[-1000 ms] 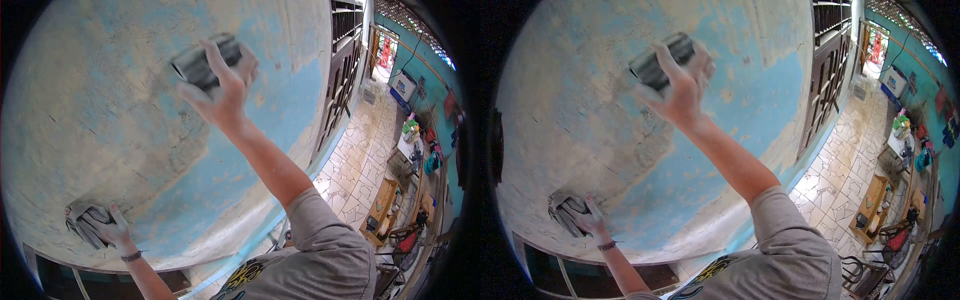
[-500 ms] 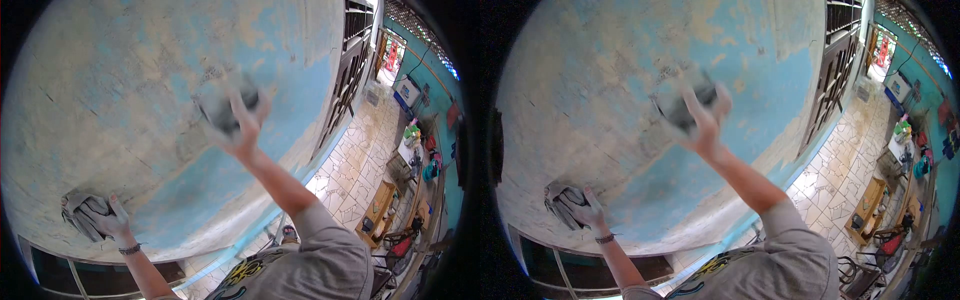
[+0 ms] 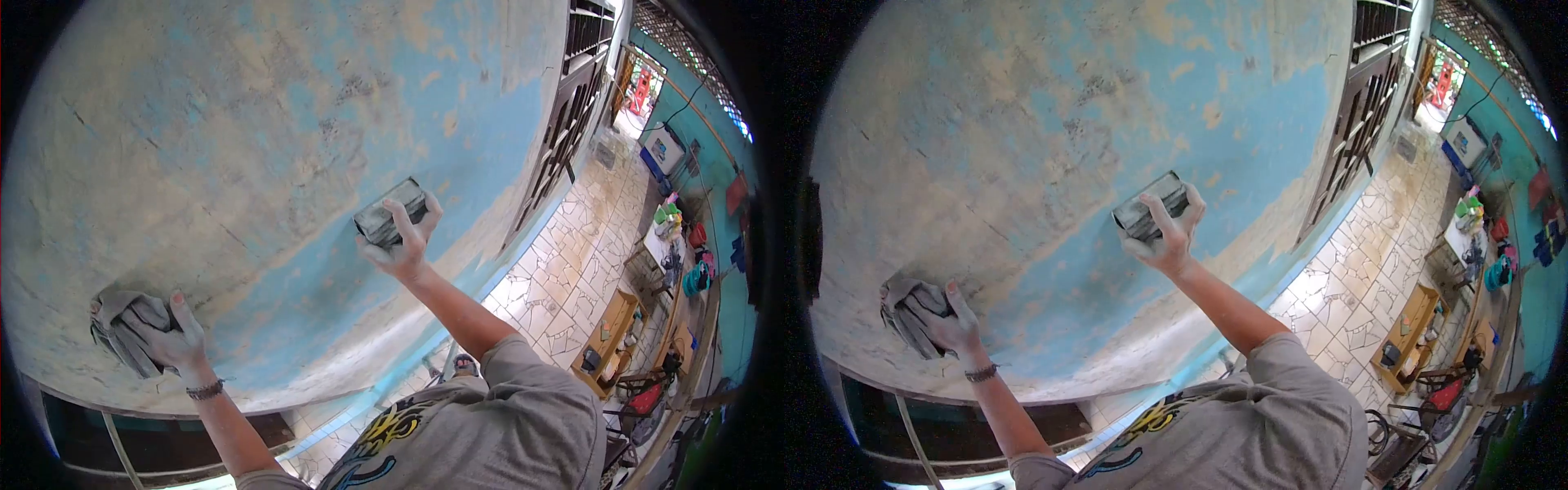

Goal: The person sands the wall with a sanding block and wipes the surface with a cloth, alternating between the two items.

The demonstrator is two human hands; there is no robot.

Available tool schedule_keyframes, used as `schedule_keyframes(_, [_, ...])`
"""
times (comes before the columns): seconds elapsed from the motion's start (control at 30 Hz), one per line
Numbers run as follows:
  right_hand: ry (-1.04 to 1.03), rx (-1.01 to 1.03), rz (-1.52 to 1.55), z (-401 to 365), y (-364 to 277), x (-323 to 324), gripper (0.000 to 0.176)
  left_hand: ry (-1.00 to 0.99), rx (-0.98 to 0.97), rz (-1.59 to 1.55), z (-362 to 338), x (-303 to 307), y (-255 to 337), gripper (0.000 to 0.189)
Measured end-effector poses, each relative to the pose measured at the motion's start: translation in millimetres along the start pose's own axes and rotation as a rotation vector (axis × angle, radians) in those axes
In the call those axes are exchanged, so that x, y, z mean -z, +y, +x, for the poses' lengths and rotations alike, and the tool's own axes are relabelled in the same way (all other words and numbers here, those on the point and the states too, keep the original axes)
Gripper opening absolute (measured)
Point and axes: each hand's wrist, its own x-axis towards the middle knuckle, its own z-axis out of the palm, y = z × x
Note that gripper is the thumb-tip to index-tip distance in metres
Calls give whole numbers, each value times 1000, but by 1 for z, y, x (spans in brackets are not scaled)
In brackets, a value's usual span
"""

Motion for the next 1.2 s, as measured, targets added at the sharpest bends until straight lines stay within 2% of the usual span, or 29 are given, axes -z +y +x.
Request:
schedule_keyframes(0.07, [115, 122, -20, 70, -14, -9, 62, 27, -4, 3, 5, -8, 5, 91])
schedule_keyframes(0.2, [218, 284, -57, 208, -38, -31, 75, 36, -50, -34, 8, -4, 4, 89])
schedule_keyframes(0.33, [179, 258, -59, 184, -34, -26, 71, 50, -43, 1, 9, 0, 13, 84])
schedule_keyframes(0.5, [78, -47, 2, 7, 19, 1, 59, 17, -68, 47, 4, -1, 4, 84])
schedule_keyframes(0.63, [126, -42, 50, 49, 14, -7, 63, 39, -34, 80, -7, -7, -13, 82])
schedule_keyframes(0.7, [56, 142, -48, 135, -5, 3, 76, 45, -26, 69, -3, -7, -2, 81])
schedule_keyframes(0.77, [108, 173, -109, 198, -12, -6, 78, 54, -56, 65, -1, -4, 5, 81])
schedule_keyframes(0.87, [200, 170, -95, 234, -9, -18, 84, 77, -75, 43, 0, -7, 0, 80])
schedule_keyframes(0.97, [175, 215, -36, 178, 16, -8, 74, 51, -45, 50, -4, -8, -7, 80])
schedule_keyframes(1.1, [111, -62, -49, 38, 45, 14, 68, 68, -25, -1, -3, -10, -2, 80])
schedule_keyframes(1.2, [73, 22, -55, 33, 48, 15, 64, 55, -67, 57, 1, -3, 6, 79])
